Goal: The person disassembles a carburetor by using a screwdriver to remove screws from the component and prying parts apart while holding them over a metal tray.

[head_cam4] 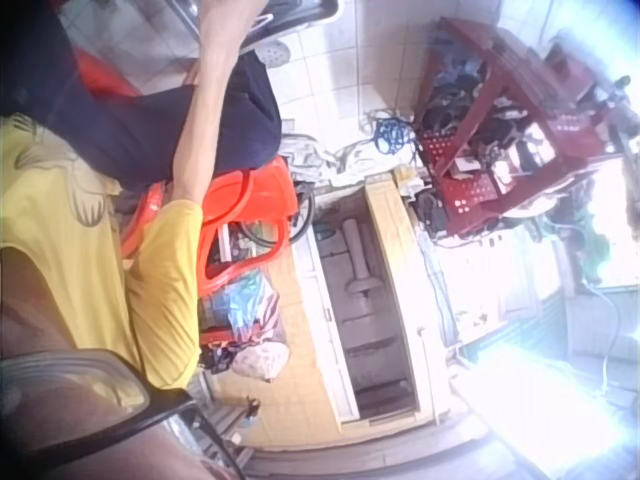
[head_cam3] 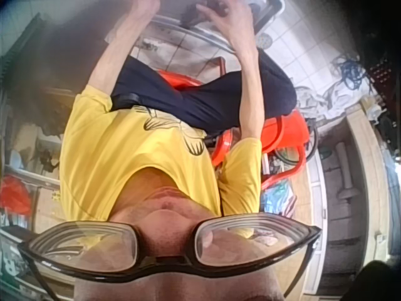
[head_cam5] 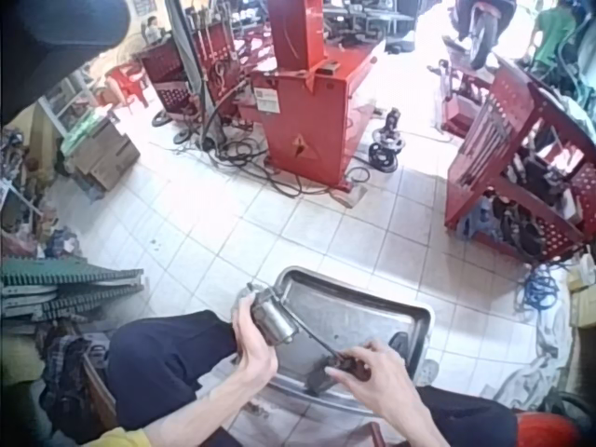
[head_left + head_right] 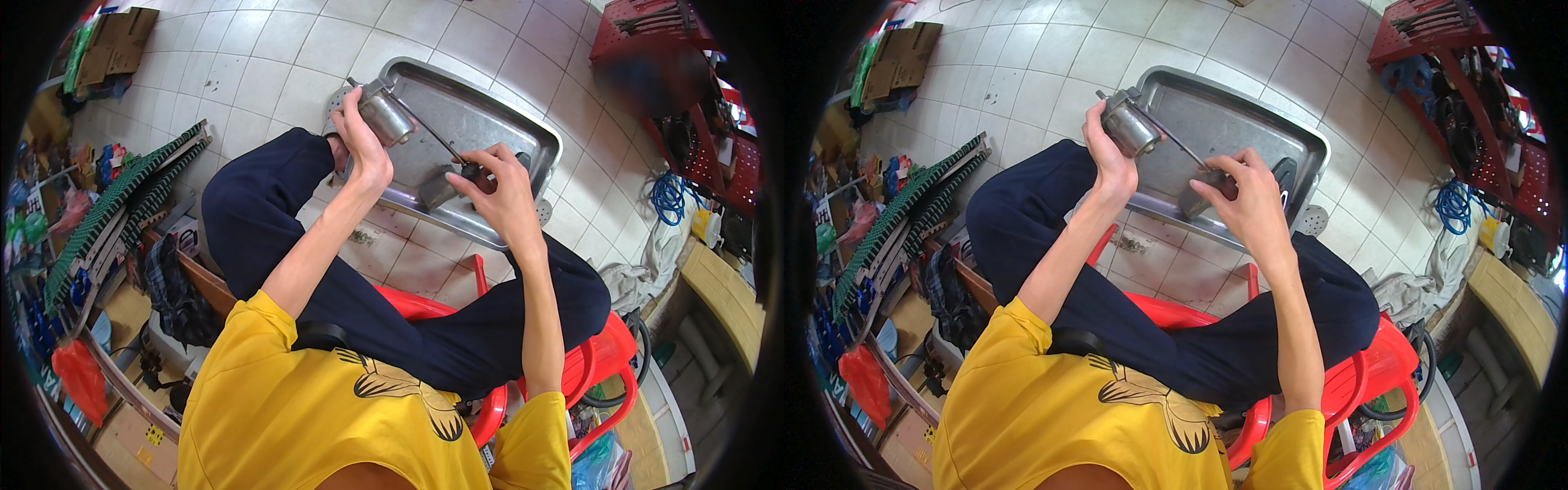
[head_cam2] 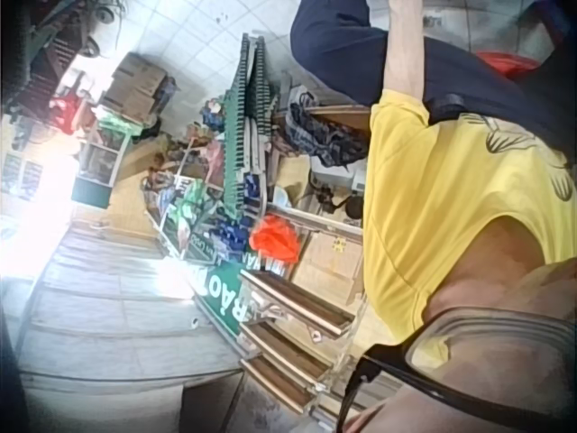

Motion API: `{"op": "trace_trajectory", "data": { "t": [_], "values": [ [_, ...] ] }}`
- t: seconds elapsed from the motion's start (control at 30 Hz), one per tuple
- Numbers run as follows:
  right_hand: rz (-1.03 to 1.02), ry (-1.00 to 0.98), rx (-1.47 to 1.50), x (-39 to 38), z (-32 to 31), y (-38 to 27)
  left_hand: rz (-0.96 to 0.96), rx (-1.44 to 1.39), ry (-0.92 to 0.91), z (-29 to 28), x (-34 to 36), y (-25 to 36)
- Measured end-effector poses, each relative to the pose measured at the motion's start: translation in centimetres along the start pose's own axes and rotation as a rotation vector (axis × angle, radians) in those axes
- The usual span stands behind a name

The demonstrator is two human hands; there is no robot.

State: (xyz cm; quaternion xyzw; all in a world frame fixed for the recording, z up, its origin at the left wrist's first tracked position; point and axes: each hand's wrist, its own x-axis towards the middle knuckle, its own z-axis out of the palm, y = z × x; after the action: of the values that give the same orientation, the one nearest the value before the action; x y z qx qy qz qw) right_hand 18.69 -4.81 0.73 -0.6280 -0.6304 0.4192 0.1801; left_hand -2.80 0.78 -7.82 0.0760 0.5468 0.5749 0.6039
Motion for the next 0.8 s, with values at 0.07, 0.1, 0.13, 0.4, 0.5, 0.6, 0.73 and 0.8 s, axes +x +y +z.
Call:
{"op": "trace_trajectory", "data": {
  "t": [0.07, 0.1, 0.13, 0.4, 0.5, 0.6, 0.73, 0.8],
  "values": [
    [0.01, 0.059, -0.005, -0.4, 1.0, -0.3, -0.011, -0.002, -0.018, -0.5, 0.4, -0.2],
    [0.015, 0.089, -0.008, -0.6, 1.4, -0.4, 0.001, 0.002, 0.005, -0.7, 0.6, -0.3],
    [0.018, 0.087, -0.002, -0.7, 1.7, -0.5, 0.012, 0.006, 0.027, -0.8, 0.8, -0.5],
    [0.243, -0.229, 0.334, -0.2, 0.2, -2.2, 0.01, -0.026, 0.099, -2.0, 2.4, -1.4],
    [0.174, -0.237, 0.474, -0.2, -0.3, -0.8, -0.025, -0.052, 0.077, -1.5, 1.9, -0.9],
    [0.181, -0.173, 0.532, -0.4, 0.2, -0.4, -0.011, -0.063, 0.087, -0.9, 1.5, -0.6],
    [0.035, -0.018, 0.268, -0.5, 1.4, 0.7, 0.007, -0.076, 0.085, -1.2, 2.0, -0.9],
    [0.065, -0.041, 0.155, -0.2, 1.1, 0.3, 0.007, -0.066, 0.068, -1.6, 2.1, -0.9]
  ]
}}
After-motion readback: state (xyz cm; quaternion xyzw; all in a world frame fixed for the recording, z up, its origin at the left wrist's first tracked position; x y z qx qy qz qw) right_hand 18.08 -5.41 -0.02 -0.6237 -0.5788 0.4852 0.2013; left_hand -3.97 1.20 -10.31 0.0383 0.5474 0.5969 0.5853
